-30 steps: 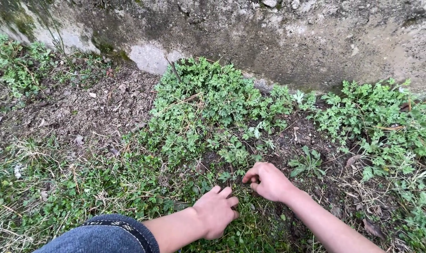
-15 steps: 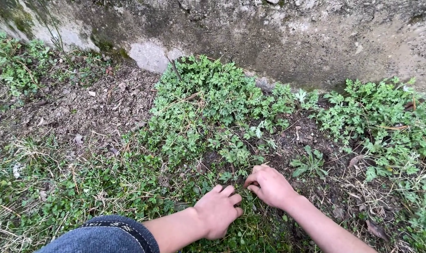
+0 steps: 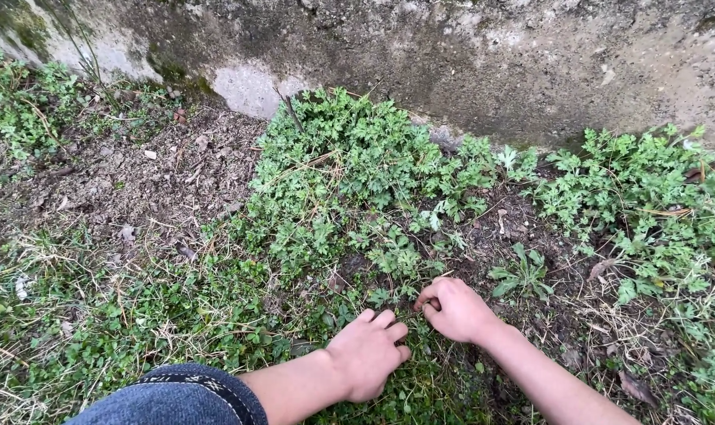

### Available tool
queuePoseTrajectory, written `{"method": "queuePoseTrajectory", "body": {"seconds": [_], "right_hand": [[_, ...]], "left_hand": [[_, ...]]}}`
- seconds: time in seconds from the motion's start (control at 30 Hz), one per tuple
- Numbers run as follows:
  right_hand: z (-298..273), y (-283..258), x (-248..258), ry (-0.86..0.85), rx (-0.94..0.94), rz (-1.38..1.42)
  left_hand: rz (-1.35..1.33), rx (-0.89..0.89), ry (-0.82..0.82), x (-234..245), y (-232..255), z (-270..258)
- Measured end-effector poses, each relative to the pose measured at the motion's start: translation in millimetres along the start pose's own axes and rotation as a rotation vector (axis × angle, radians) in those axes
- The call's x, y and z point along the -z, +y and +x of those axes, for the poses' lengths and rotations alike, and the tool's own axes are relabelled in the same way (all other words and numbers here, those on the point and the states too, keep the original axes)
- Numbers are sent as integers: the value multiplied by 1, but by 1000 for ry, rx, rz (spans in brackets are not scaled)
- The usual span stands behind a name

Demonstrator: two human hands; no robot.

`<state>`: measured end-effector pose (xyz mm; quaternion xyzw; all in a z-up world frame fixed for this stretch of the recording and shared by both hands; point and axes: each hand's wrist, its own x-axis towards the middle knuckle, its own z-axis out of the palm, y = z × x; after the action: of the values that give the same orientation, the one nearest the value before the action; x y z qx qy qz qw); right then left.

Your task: Manually pulling weeds from a garden bed next to a concrete wall and tossing them aside.

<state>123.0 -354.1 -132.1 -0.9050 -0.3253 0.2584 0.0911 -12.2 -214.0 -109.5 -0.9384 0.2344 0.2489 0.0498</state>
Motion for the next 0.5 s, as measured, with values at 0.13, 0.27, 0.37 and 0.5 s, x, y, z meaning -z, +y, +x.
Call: {"method": "queuePoseTrajectory", "body": {"seconds": [0.13,0.27,0.37,0.5], "right_hand": [[-4,-13,11,-22,-28,30],[-3,-14,6,-38,-42,-72],[1,-11,-1,-5,-13,-96],[4,-11,0,-71,-94,-1]], "left_hand": [[-3,-3,13,-4,-1,4],[-13,2,-8,0,0,2],[6,1,6,-1,0,1],[-1,-1,7,-2,-1,2]]}}
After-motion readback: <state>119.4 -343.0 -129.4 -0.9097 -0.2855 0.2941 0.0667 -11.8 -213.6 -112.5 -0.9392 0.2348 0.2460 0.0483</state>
